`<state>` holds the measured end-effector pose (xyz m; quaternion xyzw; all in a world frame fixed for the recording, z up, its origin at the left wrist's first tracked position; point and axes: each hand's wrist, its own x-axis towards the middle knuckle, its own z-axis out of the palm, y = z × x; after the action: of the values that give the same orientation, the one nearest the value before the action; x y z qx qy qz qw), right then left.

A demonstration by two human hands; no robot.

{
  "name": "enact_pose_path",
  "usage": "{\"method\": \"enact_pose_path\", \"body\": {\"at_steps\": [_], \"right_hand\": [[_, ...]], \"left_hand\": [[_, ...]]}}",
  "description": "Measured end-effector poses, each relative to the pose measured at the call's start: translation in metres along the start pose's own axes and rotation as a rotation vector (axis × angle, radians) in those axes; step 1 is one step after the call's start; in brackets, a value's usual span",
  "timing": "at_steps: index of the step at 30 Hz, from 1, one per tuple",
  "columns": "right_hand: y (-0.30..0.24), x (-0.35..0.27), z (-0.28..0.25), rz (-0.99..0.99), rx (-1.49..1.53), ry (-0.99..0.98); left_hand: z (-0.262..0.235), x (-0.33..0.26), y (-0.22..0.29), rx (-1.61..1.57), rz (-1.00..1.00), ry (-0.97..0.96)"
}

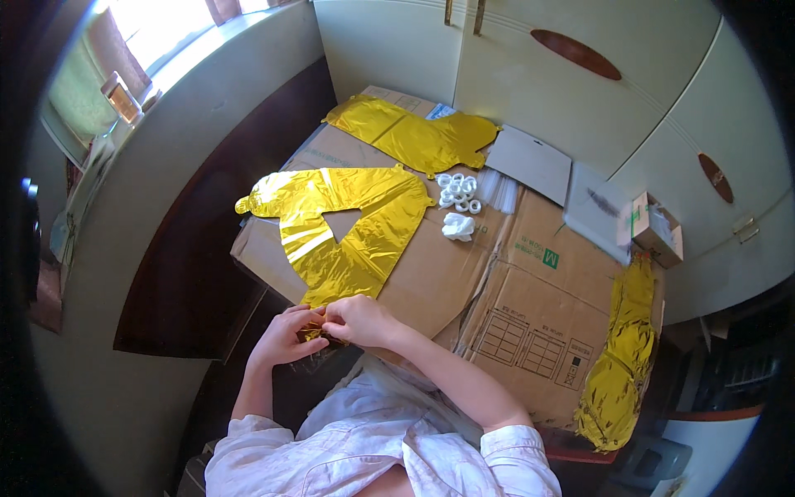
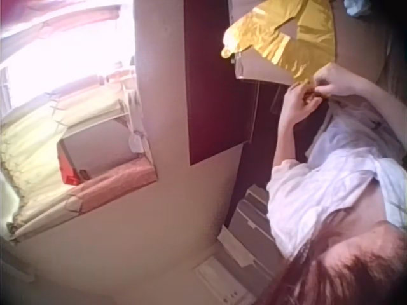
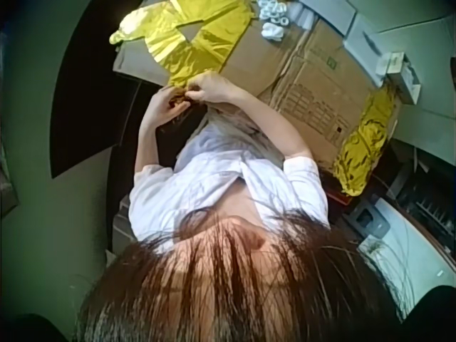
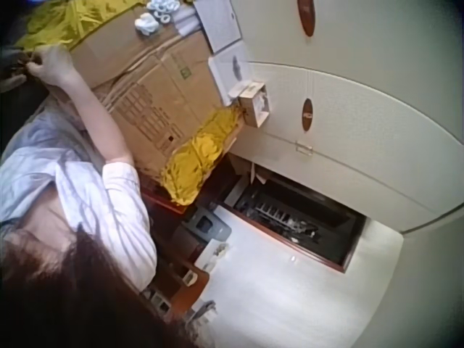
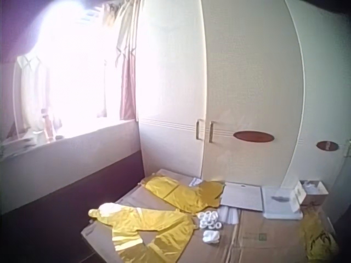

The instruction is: Folding gold Mylar balloons and placing them into cardboard packaging with paper inserts.

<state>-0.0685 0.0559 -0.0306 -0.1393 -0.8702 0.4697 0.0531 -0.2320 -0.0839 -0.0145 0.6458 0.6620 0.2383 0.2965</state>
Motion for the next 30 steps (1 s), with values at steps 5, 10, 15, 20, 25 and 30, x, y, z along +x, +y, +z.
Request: {"method": "enact_pose_path", "body": {"at_steps": [5,10,15,20,25,30], "right_hand": [[0.008,-0.002,0.006,-0.048,0.036,0.049],[0.023,-0.018,-0.011,-0.148,-0.289,0.261],[0.072,-0.031,-0.068,0.073,-1.179,0.687],[0.122,-0.042,-0.096,0.142,-1.146,0.782],[0.131,-0.039,-0.107,0.042,-1.076,0.792],[0.109,-0.042,-0.11,0.077,-1.039,0.79]], "left_hand": [[0.005,0.0,-0.002,0.074,0.007,-0.018],[0.011,0.0,-0.004,0.155,0.156,0.08],[0.01,-0.001,0.004,0.154,0.142,0.081],[0.004,-0.008,0.017,0.342,0.156,-0.034],[0.012,-0.018,0.021,0.592,0.057,0.053],[0.018,-0.02,0.001,0.449,0.185,0.051]]}}
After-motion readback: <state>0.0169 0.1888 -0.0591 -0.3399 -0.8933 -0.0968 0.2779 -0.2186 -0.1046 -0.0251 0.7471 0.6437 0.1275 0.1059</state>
